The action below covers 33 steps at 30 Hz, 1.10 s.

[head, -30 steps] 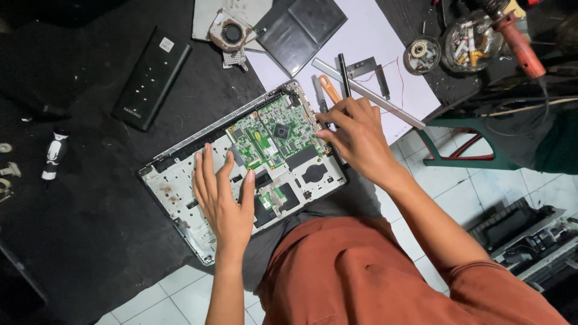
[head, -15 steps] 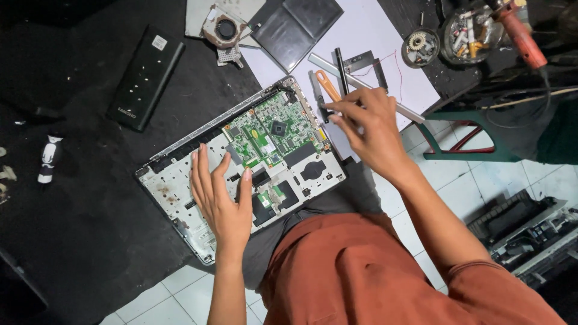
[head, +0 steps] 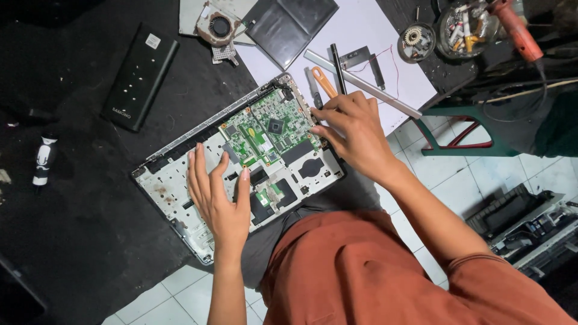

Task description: Disassembling a laptop by removing the top cover and unscrewing internal motherboard components.

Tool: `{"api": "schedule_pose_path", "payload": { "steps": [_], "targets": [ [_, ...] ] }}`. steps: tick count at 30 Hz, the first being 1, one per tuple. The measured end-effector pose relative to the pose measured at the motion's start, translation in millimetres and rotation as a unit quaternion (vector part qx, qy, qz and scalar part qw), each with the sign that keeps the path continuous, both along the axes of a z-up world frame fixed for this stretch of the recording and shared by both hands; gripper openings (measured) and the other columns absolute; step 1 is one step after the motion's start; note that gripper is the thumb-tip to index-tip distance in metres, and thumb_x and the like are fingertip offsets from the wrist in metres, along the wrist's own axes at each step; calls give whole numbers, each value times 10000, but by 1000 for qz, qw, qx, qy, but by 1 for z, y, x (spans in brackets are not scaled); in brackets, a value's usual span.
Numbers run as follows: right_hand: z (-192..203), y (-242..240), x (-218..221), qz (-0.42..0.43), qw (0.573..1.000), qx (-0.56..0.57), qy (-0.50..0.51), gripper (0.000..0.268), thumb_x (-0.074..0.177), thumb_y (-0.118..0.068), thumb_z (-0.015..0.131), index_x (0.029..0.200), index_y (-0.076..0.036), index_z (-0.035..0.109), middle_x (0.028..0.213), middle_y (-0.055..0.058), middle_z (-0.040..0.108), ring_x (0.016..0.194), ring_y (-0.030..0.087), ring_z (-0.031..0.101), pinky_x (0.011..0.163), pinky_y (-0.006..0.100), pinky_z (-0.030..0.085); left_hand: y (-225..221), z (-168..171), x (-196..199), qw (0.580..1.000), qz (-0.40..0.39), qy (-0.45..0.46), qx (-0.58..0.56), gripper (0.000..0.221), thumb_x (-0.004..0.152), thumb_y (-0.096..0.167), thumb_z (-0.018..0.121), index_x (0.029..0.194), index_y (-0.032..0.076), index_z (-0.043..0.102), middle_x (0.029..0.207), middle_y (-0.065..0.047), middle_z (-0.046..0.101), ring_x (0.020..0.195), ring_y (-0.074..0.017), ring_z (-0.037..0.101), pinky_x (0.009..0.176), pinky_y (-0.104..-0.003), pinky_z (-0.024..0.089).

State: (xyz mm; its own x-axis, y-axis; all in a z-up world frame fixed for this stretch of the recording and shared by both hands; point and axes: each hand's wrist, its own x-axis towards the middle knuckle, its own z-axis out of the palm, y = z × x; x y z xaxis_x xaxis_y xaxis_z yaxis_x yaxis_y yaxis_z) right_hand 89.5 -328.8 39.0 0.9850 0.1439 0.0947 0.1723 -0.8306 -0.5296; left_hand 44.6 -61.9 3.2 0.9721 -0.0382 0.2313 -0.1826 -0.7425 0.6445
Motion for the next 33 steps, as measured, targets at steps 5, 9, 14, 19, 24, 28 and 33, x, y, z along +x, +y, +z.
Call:
{"api": "schedule_pose_path", "payload": {
  "steps": [5,9,14,19,24,28,33],
  "targets": [
    [-9,-4,0,1,1000,5,-9,223,961,-265,783,1094,-87,801,967,68,692,932,213,505,810,351,341,1,-1,0,1000,-2,1,-5,385,1032,261,686,1342,49,602,1597,-225,398,1531,-418,296,1222,-560,206],
    [-6,-2,2,-3,1000,8,-13,229,952,-256,793,1104,-84,801,973,57,700,940,206,505,809,345,342,2,0,1,1000,-5,2,-8,382,1026,244,697,1338,40,615,1595,-233,402,1529,-426,294,1219,-568,207],
    [-4,-1,-1,-13,998,68,2,217,970,-227,770,1136,-91,795,986,75,717,936,218,518,815,350,354,4,1,-1,1000,-13,-1,-23,412,1016,257,707,1352,33,625,1610,-228,384,1539,-418,275,1228,-559,194],
    [15,-1,5,-15,992,126,8,223,1009,-217,729,1192,-97,773,1032,103,735,948,269,568,818,381,391,6,3,-2,998,-32,7,-48,452,997,236,728,1376,10,628,1627,-236,355,1549,-432,242,1236,-574,158],
    [50,0,21,5,979,187,79,194,1033,-139,695,1180,-30,757,949,168,766,861,306,680,795,394,422,9,3,-4,994,-40,19,-103,518,1024,243,680,1477,28,550,1649,-209,330,1566,-395,216,1255,-556,119],
    [53,0,25,1,978,187,97,196,1033,-136,688,1176,-27,764,920,162,767,836,298,691,810,405,429,8,3,-4,993,-46,12,-106,522,1033,231,669,1482,0,537,1645,-220,335,1566,-397,214,1260,-552,110],
    [57,1,25,1,977,187,101,192,1035,-132,690,1172,-18,762,910,173,761,846,315,708,812,405,420,9,1,-5,993,-46,11,-109,526,1033,224,674,1483,-11,535,1646,-218,337,1564,-391,222,1266,-547,108]
  ]
}}
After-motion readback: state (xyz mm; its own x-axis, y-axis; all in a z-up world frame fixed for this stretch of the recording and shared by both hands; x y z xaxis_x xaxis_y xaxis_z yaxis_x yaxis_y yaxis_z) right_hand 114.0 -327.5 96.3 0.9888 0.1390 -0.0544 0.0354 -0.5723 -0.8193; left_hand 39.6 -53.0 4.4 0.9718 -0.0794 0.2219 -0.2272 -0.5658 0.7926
